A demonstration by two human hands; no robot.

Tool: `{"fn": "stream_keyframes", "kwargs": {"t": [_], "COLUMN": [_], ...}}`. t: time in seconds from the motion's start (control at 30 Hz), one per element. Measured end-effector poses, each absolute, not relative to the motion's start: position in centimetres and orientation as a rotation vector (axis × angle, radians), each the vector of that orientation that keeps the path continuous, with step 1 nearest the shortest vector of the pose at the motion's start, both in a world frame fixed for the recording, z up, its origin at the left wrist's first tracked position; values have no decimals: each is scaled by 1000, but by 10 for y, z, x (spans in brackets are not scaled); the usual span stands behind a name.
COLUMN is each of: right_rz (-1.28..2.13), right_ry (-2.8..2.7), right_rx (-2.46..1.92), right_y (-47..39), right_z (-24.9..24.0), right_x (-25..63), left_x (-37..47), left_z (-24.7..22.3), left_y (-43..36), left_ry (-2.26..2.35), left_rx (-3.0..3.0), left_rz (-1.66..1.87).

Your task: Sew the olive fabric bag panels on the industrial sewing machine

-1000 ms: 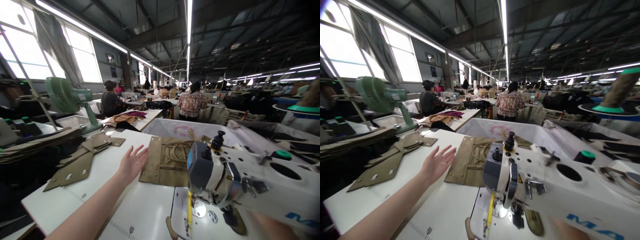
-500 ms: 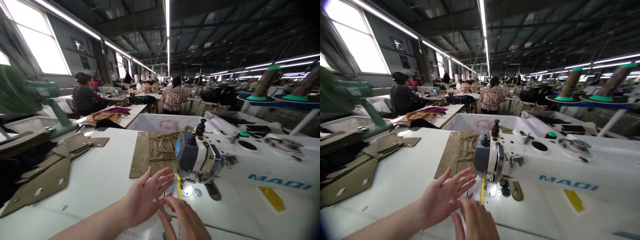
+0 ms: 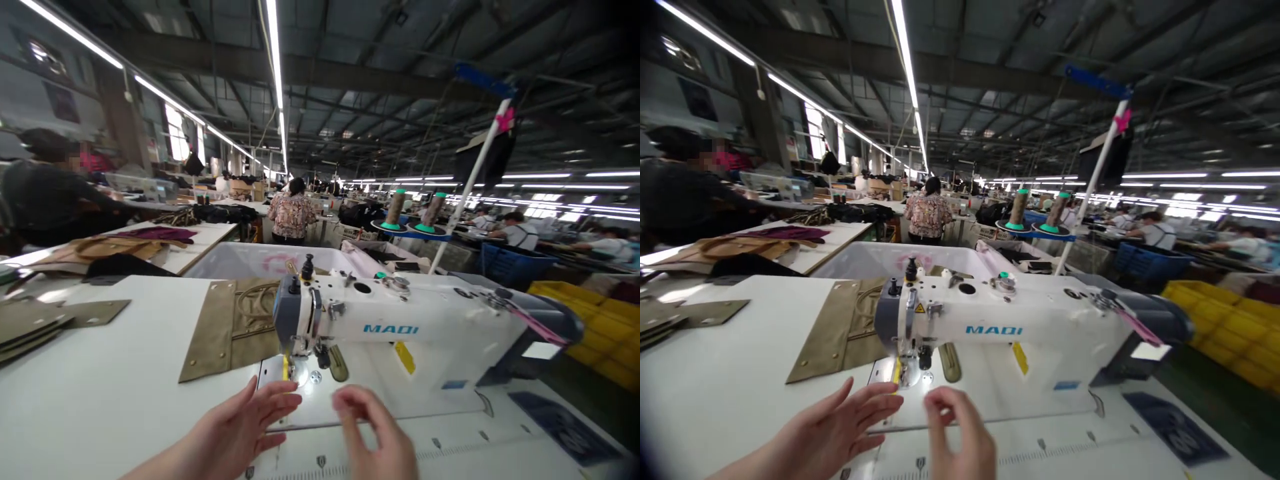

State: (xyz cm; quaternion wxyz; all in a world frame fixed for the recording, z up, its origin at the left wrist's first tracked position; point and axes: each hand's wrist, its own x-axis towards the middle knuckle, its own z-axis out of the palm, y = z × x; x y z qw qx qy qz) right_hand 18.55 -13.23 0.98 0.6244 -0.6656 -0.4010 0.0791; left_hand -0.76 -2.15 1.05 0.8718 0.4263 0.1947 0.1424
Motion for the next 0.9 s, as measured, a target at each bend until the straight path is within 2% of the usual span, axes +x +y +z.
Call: {"fn": "stream_keyframes", "kwargs": {"t": [0.07,0.13,0.23,0.33,0.57,0.67,0.73,0.83,0.9], "right_rz": [93,-223,-776,-1072,-1198,-1127,-1036,-956,-931], "right_ry": [-651,-510,-661,-916,-1072,-1228,-1332,-1682,-1906], "right_rx": [-1761,-1887,-1814,-1709,-1850,-1958,-1979,-1887,-1781], "right_y": [-148,-159,-156,-137,-122,-136,-147,-158,-161], "right_z": [28,46,62,60,37,17,-13,-75,-112], "right_x": [242,297,355,382,385,364,343,309,293], "left_x": [-9,-11,-11,-11,-12,-19,-31,-58,-77], "left_z": [10,11,16,18,18,30,39,44,41], "left_y": [-19,-16,-14,-13,-9,1,17,54,80], "left_ry": [438,436,388,365,382,439,616,1166,1526], "left_rx": [915,932,970,998,1036,1222,1369,1473,1396], "left_rz": [281,287,293,279,289,330,479,875,1019]}}
